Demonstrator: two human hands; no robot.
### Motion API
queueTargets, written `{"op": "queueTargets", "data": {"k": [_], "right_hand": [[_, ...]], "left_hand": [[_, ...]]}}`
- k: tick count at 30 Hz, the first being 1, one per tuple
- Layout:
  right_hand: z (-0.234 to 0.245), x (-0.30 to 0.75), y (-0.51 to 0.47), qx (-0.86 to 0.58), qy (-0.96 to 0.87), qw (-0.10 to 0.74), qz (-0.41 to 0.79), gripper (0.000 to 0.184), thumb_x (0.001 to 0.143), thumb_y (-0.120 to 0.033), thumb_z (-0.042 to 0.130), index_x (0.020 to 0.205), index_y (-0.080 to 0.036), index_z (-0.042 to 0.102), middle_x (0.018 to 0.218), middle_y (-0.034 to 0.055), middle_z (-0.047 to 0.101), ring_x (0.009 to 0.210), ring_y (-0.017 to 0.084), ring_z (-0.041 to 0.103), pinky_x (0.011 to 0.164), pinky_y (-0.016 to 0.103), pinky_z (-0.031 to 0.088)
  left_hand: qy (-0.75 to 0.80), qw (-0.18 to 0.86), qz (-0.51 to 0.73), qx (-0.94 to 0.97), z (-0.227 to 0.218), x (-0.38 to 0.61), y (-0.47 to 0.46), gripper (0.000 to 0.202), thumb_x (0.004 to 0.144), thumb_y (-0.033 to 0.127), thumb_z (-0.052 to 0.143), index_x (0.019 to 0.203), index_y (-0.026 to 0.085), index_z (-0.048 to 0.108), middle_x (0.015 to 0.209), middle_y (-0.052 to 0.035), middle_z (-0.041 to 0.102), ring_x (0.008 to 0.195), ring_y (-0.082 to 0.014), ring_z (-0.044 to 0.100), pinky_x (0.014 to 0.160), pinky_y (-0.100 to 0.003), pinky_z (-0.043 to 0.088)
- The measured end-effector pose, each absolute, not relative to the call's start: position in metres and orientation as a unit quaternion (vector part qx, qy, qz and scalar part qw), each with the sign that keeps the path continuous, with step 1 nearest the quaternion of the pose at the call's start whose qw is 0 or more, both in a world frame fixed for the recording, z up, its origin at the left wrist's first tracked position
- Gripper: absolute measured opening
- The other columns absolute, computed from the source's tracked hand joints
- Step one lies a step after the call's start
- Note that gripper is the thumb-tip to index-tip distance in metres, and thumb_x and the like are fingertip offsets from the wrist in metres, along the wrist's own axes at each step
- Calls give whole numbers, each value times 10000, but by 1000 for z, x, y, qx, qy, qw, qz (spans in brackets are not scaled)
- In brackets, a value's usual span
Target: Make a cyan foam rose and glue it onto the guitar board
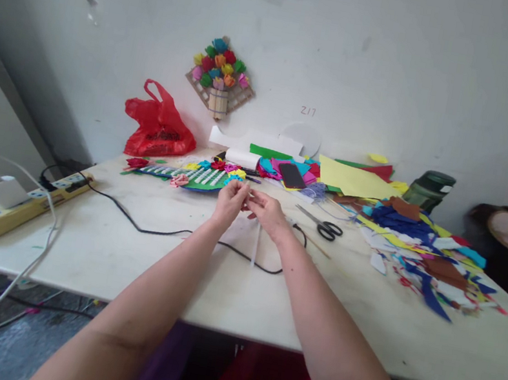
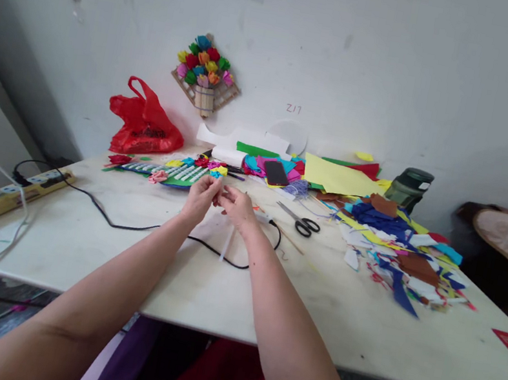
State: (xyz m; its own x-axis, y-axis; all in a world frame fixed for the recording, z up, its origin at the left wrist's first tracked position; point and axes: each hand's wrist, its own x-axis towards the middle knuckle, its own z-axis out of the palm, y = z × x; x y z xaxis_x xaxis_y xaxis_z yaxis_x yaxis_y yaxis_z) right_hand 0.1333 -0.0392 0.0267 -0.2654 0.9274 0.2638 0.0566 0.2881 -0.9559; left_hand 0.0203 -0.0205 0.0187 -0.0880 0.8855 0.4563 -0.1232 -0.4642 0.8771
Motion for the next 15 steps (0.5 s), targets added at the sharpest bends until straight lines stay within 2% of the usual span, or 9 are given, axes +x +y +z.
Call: {"op": "queueTargets", "data": {"k": [3, 6, 10, 15], "right_hand": [[29, 135, -42, -439, -665, 415, 439, 170, 734, -301, 546, 700, -159, 634, 577, 6, 610, 477, 99, 511, 479, 229, 378], [33, 141, -41, -460, -675, 467, 339, 280, 719, -334, 577, 495, -173, 532, 395, -36, 463, 416, 85, 420, 470, 229, 344], [37, 148, -38, -438, -613, 579, 311, 338, 752, -452, 539, 539, -190, 520, 381, -57, 412, 397, 89, 395, 463, 234, 347], [32, 151, -32, -452, -614, 582, 283, 438, 783, -524, 476, 487, -207, 410, 413, -44, 422, 409, 87, 397, 474, 238, 349]], "left_hand": [[395, 325, 657, 554, 17, 18, -17, 346, 786, 438, 569, 599, 182, 431, 496, 49, 435, 432, -62, 369, 433, -199, 311], [425, 315, 651, 545, 15, 15, -14, 381, 816, 447, 522, 561, 184, 416, 473, 42, 423, 422, -65, 359, 425, -203, 292], [450, 380, 603, 537, 14, 15, -13, 455, 816, 501, 490, 498, 188, 398, 413, 36, 383, 365, -66, 319, 380, -222, 248], [380, 466, 549, 581, 15, 18, -21, 490, 768, 565, 521, 491, 186, 382, 413, 34, 390, 359, -58, 313, 372, -215, 262]]}}
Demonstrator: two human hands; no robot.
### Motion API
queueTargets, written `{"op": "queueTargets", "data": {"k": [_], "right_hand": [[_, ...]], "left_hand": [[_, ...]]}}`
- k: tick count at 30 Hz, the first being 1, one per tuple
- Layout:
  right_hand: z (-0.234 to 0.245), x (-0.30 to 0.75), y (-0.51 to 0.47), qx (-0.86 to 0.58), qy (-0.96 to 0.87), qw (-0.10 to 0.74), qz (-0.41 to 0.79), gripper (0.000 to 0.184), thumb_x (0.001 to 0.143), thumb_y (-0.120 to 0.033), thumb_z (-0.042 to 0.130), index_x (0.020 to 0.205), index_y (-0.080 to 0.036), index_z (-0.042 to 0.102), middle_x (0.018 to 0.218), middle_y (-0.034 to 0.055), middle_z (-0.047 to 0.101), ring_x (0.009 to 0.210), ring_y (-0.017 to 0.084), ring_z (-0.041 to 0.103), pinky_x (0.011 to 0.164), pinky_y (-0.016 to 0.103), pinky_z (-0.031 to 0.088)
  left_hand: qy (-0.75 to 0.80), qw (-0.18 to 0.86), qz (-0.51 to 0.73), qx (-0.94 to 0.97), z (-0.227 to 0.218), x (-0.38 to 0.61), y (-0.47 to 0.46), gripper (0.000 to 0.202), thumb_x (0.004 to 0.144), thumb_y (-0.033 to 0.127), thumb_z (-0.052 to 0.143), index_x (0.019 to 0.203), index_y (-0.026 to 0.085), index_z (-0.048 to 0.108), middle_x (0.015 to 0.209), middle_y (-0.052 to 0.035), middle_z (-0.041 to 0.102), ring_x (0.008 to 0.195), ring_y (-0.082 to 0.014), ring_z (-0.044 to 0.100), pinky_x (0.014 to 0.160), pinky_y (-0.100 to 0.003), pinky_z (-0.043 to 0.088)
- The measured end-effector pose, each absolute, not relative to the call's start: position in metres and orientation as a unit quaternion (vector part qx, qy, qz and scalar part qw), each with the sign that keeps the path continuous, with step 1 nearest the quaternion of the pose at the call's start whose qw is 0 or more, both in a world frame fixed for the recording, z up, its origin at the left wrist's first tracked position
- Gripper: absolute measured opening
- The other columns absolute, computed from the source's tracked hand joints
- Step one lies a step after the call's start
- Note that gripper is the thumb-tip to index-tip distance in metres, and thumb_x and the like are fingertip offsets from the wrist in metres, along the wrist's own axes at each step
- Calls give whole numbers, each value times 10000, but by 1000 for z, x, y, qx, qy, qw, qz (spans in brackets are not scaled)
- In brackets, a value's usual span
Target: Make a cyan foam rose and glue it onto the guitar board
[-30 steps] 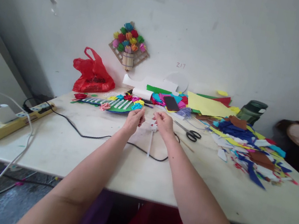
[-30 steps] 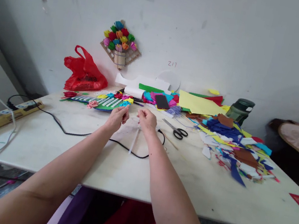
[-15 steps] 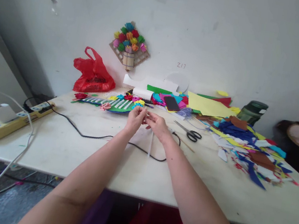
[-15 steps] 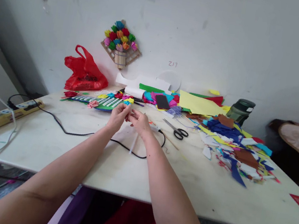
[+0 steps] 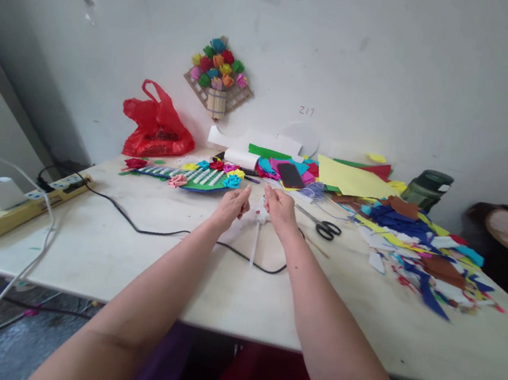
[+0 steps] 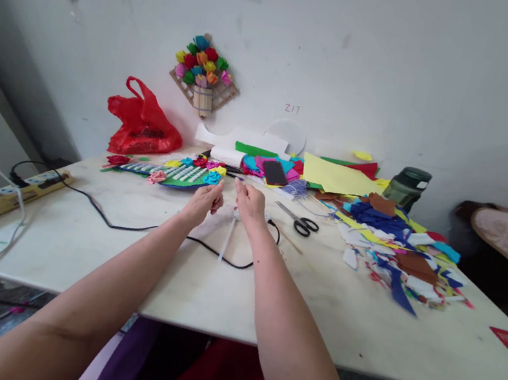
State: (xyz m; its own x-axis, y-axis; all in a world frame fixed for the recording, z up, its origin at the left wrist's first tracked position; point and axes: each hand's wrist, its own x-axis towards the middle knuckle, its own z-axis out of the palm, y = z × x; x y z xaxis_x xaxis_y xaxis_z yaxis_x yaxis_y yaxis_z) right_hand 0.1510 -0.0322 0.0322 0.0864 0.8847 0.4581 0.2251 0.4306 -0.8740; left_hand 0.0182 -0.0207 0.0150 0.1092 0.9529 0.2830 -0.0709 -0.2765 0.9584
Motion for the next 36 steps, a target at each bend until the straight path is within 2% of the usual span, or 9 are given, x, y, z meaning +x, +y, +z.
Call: {"op": "queueTargets", "data": {"k": [5, 11, 18, 25, 29, 33, 36], "right_hand": [[20, 144, -23, -433, -647, 577, 245, 252, 754, -429, 528, 630, -209, 529, 544, -35, 529, 501, 109, 476, 523, 242, 397], [18, 140, -23, -430, -632, 610, 208, 178, 689, -368, 607, 633, -199, 599, 647, 7, 611, 628, 147, 549, 631, 279, 453], [19, 140, -25, -413, -638, 620, 197, 191, 728, -362, 571, 663, -208, 663, 771, 28, 671, 749, 164, 594, 706, 274, 461], [15, 137, -26, -434, -659, 573, 219, 264, 773, -429, 519, 714, -225, 676, 626, 14, 621, 687, 176, 573, 608, 259, 433], [19, 140, -31, -457, -693, 528, 181, 237, 797, -357, 484, 714, -228, 664, 600, 4, 597, 690, 161, 558, 613, 236, 411], [23, 142, -35, -485, -724, 482, 95, 217, 799, -263, 465, 749, -240, 675, 737, 18, 656, 755, 160, 563, 676, 243, 406], [23, 142, -35, -496, -729, 469, 57, 215, 795, -255, 479, 820, -257, 692, 860, 30, 682, 795, 173, 571, 722, 267, 408]], "left_hand": [[297, 555, 542, 557, 17, 20, -27, 387, 706, 501, 633, 642, 180, 427, 474, 51, 454, 397, -51, 346, 413, -191, 320], [269, 584, 565, 516, 17, 19, -26, 373, 616, 427, 731, 623, 149, 483, 477, 45, 477, 407, -37, 364, 412, -178, 316], [280, 604, 562, 491, 15, 21, -24, 368, 646, 458, 711, 649, 129, 545, 466, 25, 515, 370, -46, 379, 384, -192, 325], [268, 647, 526, 482, 18, 23, -28, 369, 732, 474, 634, 634, 127, 552, 509, 2, 556, 382, -60, 438, 406, -202, 373], [276, 642, 515, 496, 18, 22, -27, 383, 742, 485, 622, 625, 129, 547, 490, 6, 532, 379, -62, 431, 403, -205, 369], [277, 625, 510, 522, 17, 20, -25, 391, 717, 490, 641, 605, 128, 545, 484, 7, 517, 385, -57, 413, 397, -200, 358], [280, 617, 516, 524, 18, 18, -25, 358, 702, 447, 658, 589, 127, 544, 478, 12, 504, 384, -51, 398, 392, -195, 348]]}}
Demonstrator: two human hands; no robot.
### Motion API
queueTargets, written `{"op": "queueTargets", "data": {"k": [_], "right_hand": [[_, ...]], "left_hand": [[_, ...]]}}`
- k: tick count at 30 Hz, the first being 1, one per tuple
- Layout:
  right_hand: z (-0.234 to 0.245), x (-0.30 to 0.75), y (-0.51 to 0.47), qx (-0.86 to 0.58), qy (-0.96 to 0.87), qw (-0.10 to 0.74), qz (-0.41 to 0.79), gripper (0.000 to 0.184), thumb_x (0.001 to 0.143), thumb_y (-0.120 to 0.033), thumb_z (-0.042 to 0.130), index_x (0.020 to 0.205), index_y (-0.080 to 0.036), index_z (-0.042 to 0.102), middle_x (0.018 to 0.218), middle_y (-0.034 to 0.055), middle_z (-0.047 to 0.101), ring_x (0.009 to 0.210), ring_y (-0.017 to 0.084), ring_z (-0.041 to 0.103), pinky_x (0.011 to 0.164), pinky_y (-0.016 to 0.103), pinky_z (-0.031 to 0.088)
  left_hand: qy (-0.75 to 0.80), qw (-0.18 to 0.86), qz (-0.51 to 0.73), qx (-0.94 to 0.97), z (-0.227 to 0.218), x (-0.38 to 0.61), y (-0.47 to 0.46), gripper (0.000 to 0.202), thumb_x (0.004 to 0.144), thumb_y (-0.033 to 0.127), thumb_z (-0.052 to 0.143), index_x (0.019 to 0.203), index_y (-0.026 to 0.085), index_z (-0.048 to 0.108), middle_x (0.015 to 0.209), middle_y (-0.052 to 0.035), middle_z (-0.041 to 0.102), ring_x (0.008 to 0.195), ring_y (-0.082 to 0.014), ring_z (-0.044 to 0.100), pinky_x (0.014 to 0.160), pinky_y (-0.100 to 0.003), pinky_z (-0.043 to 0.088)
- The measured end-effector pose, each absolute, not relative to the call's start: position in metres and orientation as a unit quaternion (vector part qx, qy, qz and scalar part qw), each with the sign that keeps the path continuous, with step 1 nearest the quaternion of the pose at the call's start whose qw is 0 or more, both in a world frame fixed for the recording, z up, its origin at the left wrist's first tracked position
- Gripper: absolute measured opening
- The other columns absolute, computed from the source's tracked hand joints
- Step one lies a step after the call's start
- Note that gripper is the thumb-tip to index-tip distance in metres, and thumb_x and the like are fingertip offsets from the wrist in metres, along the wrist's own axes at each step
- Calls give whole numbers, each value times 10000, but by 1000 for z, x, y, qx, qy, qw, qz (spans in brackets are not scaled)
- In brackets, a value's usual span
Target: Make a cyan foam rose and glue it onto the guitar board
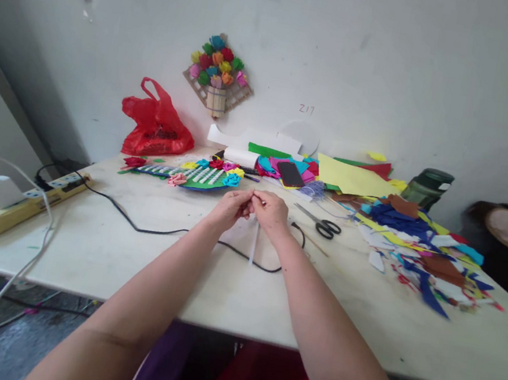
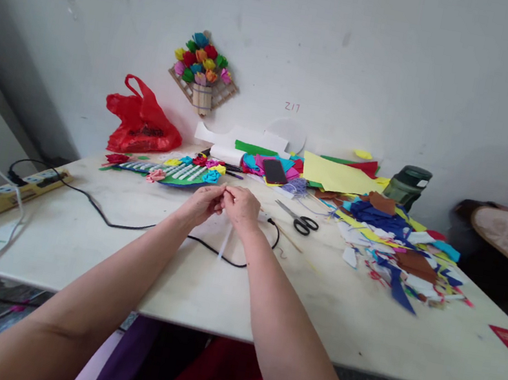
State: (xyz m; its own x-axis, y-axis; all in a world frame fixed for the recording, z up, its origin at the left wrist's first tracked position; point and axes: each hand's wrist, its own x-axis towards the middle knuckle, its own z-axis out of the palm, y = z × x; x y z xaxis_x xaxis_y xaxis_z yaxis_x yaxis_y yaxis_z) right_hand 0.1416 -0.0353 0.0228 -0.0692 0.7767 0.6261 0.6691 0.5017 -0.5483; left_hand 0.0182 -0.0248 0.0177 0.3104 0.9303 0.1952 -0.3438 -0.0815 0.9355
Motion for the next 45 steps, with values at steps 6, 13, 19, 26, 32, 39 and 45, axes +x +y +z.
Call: {"op": "queueTargets", "data": {"k": [6, 13, 19, 26, 32, 39, 45], "right_hand": [[23, 139, -39, -521, -713, 466, 62, 225, 781, -300, 504, 870, -238, 701, 787, 44, 685, 722, 177, 583, 690, 278, 418], [26, 138, -39, -430, -667, 524, 309, 211, 716, -295, 524, 817, -179, 669, 562, -22, 603, 575, 123, 569, 650, 260, 460], [30, 136, -39, -413, -588, 558, 414, 363, 640, -326, 579, 961, -168, 644, 890, 52, 687, 773, 153, 619, 673, 273, 473], [24, 144, -28, -449, -551, 588, 385, 311, 644, -290, 512, 888, -176, 668, 919, 47, 683, 838, 170, 607, 704, 281, 459], [26, 148, -31, -357, -636, 518, 447, 315, 672, -266, 480, 893, -190, 691, 730, 9, 674, 769, 159, 609, 702, 270, 439], [32, 143, -44, -280, -676, 492, 472, 280, 769, -384, 492, 766, -169, 671, 635, 0, 645, 601, 125, 583, 672, 270, 444], [28, 130, -41, -301, -591, 550, 508, 269, 638, -435, 663, 590, -170, 648, 586, 4, 632, 595, 132, 583, 691, 296, 483]], "left_hand": [[278, 631, 525, 499, 20, 16, -25, 231, 695, 324, 619, 594, 125, 559, 450, 14, 492, 361, -57, 386, 367, -192, 321], [306, 702, 505, 398, 24, 19, -27, 165, 743, 222, 551, 611, 124, 555, 428, 18, 470, 344, -49, 374, 347, -168, 295], [346, 676, 540, 361, 24, 13, -22, 179, 755, 226, 581, 610, 132, 535, 464, 22, 489, 359, -34, 385, 362, -155, 310], [311, 663, 508, 452, 20, 11, -23, 243, 715, 314, 610, 571, 142, 515, 417, 19, 465, 350, -48, 360, 342, -168, 266], [287, 655, 487, 501, 18, 11, -24, 257, 667, 362, 672, 643, 142, 541, 399, 43, 443, 319, -36, 291, 325, -175, 233], [268, 648, 511, 497, 21, 11, -24, 376, 658, 458, 700, 598, 157, 481, 381, 63, 418, 305, -25, 256, 311, -169, 225], [290, 632, 546, 468, 21, 14, -24, 447, 643, 526, 698, 576, 159, 453, 358, 72, 392, 297, -19, 248, 310, -163, 201]]}}
